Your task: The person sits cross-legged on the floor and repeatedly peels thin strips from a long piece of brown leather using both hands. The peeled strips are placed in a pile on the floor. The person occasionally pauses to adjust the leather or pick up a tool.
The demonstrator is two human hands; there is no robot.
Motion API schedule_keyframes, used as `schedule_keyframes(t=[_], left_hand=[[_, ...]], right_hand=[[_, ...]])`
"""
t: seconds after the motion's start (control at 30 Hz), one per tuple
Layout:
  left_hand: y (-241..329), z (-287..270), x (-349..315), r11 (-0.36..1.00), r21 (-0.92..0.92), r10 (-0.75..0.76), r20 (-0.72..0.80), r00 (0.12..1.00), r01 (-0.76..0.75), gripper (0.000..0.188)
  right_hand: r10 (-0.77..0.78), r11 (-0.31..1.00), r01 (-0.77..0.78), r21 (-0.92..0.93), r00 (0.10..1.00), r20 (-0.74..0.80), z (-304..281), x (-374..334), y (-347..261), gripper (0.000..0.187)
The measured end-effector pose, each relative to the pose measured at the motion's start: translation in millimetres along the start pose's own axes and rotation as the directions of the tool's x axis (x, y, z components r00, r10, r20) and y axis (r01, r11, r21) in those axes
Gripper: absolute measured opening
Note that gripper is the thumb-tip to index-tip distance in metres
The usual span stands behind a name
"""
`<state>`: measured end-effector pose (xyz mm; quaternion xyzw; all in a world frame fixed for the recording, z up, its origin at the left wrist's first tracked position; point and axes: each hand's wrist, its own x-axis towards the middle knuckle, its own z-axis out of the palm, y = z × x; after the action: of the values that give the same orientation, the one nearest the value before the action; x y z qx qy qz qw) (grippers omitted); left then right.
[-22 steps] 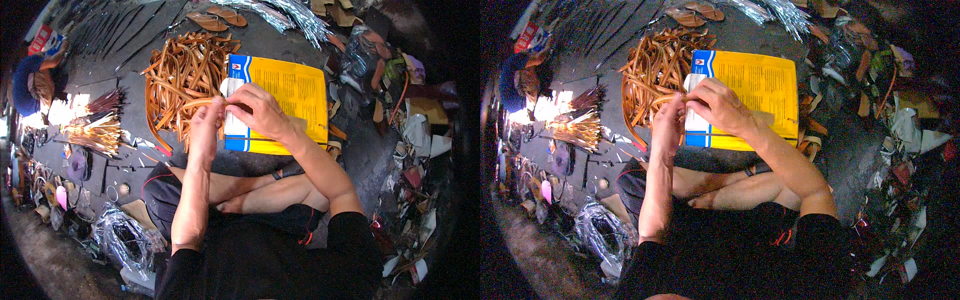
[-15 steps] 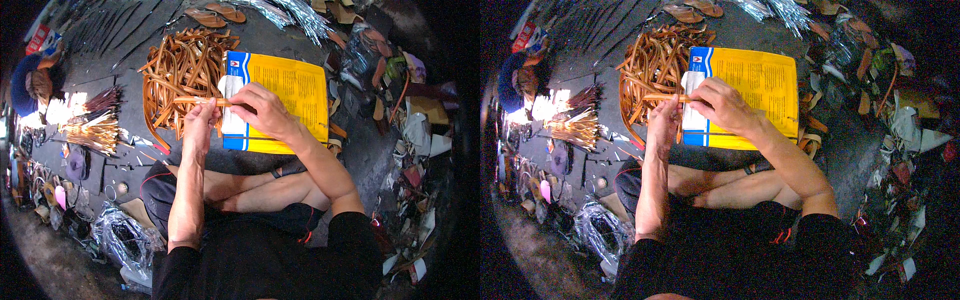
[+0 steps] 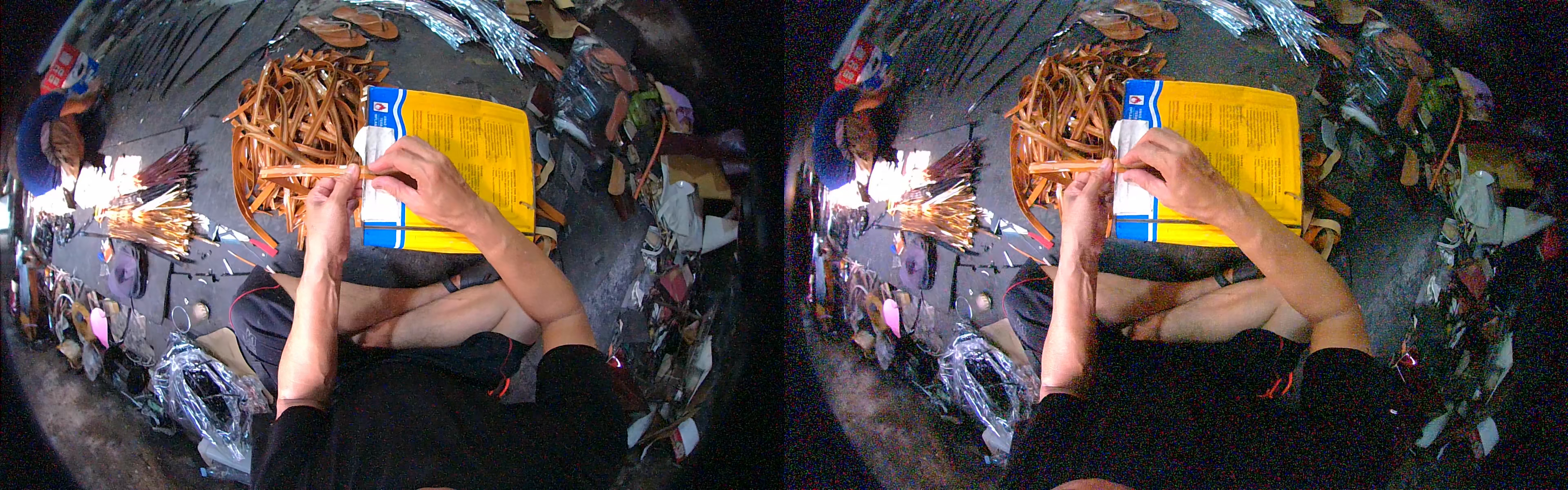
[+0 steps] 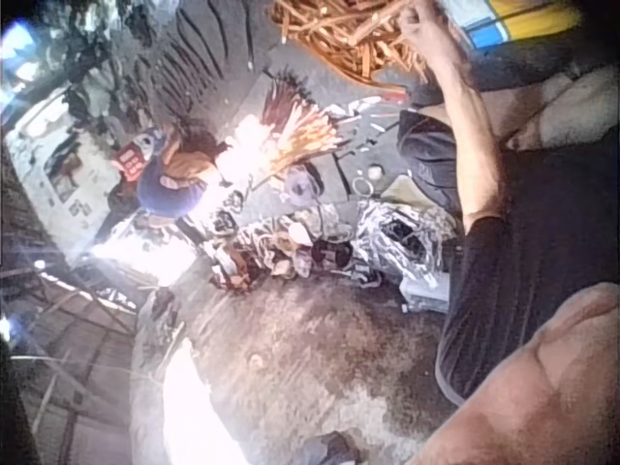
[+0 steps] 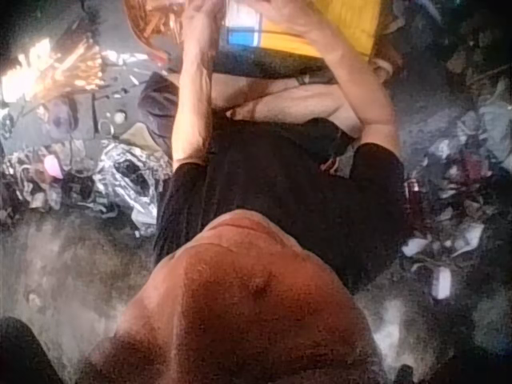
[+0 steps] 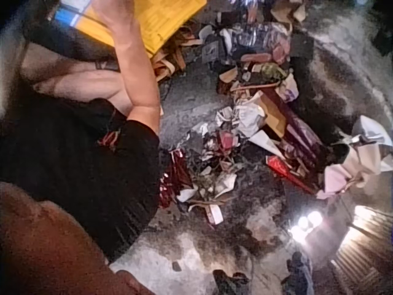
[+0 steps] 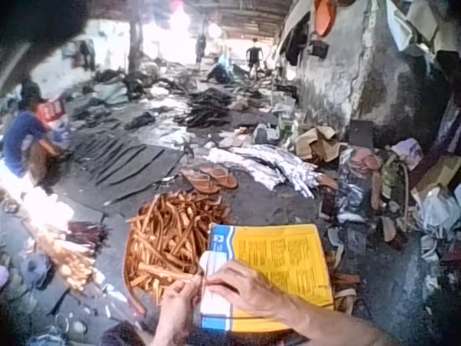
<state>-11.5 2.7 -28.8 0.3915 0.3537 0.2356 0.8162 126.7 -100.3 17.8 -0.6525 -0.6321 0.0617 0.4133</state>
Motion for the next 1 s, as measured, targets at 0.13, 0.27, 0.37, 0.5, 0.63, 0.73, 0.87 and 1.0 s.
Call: schedule_keyframes(t=[0.13, 0.27, 0.37, 0.5, 0.63, 0.73, 0.87, 1.0], left_hand=[[-8, -21, 15, 0.999, -0.030, -0.033, -0.032, 0.999, 0.032, 0.020], [-10, -35, 22, 0.998, -0.024, -0.053, -0.044, 0.998, 0.052, 0.017], [-10, -40, 26, 0.998, -0.007, -0.056, -0.011, 0.998, 0.055, 0.016], [-8, -43, 27, 0.999, -0.014, -0.052, -0.013, 0.999, 0.052, 0.017], [-6, -50, 29, 1.000, -0.013, -0.015, -0.057, 0.998, 0.015, 0.019], [-8, -54, 33, 0.999, 0.004, -0.032, -0.071, 0.997, 0.032, 0.019], [-9, -65, 37, 0.999, -0.038, -0.003, -0.091, 0.996, 0.000, 0.017], [-10, -69, 41, 0.998, 0.057, 0.011, -0.066, 0.998, -0.007, 0.016]], right_hand=[[-0.003, 1.000, 0.003, -0.005, 1.000, -0.002, -1, -2, 3, 0.014], [-0.011, 1.000, 0.011, -0.008, 1.000, -0.009, 1, 0, 1, 0.012], [-0.004, 1.000, 0.004, -0.009, 1.000, -0.014, 0, 3, 0, 0.011], [-0.015, 1.000, 0.015, -0.016, 1.000, -0.015, 4, 5, 0, 0.011], [-0.008, 1.000, 0.007, -0.025, 1.000, -0.021, 1, 0, 4, 0.010], [-0.036, 0.998, 0.036, -0.044, 0.999, 0.001, -2, 2, 2, 0.011], [-0.033, 0.998, 0.032, -0.057, 0.999, -0.007, 0, 3, 2, 0.011], [-0.065, 0.996, 0.064, -0.067, 0.998, -0.008, 0, 6, 4, 0.010]])
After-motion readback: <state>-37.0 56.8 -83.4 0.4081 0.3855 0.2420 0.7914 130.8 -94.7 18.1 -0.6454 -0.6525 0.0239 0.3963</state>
